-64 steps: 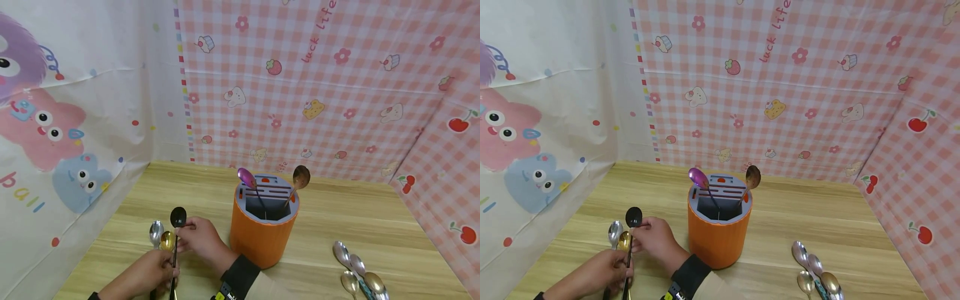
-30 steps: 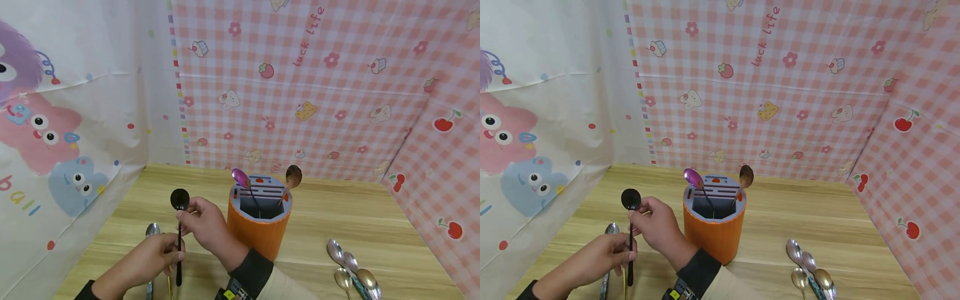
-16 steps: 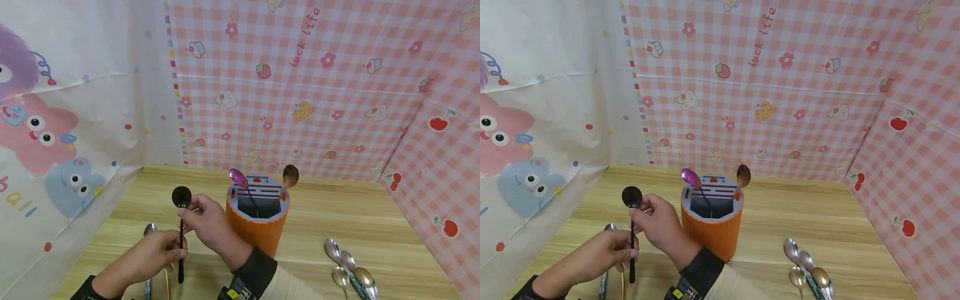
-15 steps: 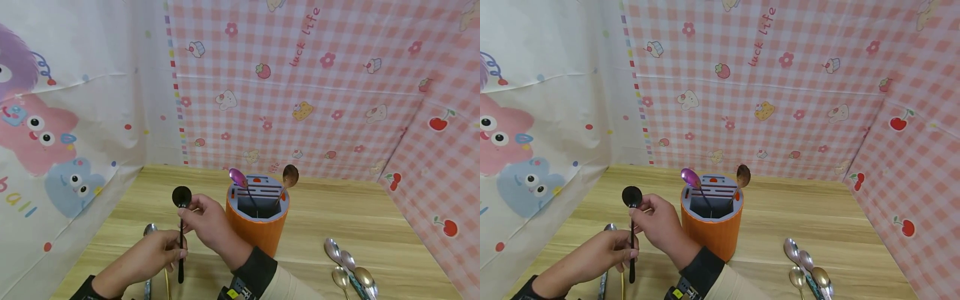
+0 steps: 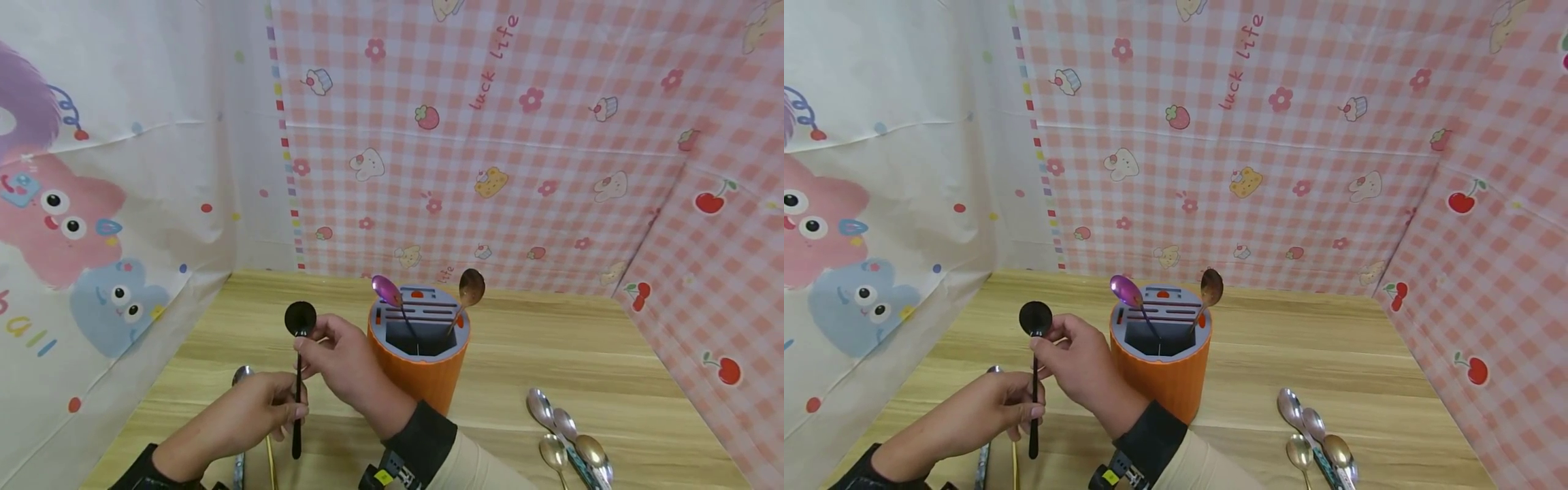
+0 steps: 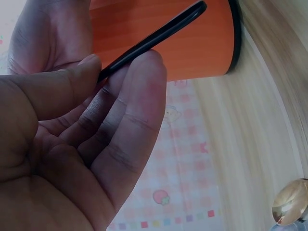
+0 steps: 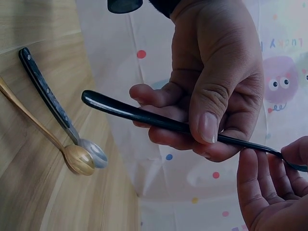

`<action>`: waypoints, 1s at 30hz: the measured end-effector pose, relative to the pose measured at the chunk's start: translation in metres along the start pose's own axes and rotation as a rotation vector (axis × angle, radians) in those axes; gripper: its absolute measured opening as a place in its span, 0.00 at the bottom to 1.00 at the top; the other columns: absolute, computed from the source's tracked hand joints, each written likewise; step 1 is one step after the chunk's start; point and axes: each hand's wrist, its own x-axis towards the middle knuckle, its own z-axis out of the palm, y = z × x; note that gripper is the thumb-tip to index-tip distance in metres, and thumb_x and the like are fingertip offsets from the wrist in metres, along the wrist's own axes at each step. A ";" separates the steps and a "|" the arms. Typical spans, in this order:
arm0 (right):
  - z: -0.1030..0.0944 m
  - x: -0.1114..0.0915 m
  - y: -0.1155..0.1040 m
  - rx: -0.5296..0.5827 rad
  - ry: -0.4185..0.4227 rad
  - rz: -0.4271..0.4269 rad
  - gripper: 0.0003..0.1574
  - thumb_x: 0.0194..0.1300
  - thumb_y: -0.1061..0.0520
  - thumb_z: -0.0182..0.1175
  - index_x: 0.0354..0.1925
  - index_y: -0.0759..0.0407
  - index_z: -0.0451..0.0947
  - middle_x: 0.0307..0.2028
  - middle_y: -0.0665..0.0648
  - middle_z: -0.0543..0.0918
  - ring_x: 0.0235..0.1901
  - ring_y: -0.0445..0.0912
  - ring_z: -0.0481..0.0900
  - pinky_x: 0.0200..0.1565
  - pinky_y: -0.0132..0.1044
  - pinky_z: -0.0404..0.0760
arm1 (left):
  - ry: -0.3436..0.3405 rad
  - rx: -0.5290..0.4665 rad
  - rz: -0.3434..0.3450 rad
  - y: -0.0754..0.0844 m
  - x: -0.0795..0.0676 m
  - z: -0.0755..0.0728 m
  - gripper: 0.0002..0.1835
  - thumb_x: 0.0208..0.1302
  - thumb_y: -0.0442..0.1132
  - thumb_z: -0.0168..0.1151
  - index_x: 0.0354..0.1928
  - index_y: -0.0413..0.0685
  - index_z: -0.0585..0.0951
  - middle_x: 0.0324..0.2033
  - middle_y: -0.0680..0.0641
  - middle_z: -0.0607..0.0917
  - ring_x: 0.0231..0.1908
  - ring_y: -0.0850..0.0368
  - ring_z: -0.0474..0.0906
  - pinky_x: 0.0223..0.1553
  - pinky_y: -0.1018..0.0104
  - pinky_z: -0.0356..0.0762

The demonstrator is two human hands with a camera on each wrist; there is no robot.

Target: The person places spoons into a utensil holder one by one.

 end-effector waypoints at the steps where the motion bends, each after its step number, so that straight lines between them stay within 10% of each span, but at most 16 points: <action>1: -0.001 0.000 -0.001 -0.003 -0.001 0.000 0.12 0.67 0.57 0.63 0.47 0.60 0.78 0.34 0.56 0.79 0.27 0.46 0.82 0.34 0.40 0.86 | -0.002 0.005 0.000 0.001 0.001 0.000 0.05 0.68 0.37 0.61 0.36 0.43 0.78 0.25 0.47 0.84 0.25 0.47 0.82 0.27 0.56 0.83; 30: -0.024 -0.008 -0.030 -0.064 0.024 -0.054 0.14 0.69 0.58 0.62 0.51 0.60 0.77 0.36 0.58 0.79 0.31 0.50 0.82 0.37 0.41 0.85 | -0.026 0.063 0.055 0.037 0.015 -0.005 0.03 0.68 0.34 0.60 0.37 0.42 0.78 0.29 0.48 0.85 0.29 0.52 0.80 0.28 0.57 0.83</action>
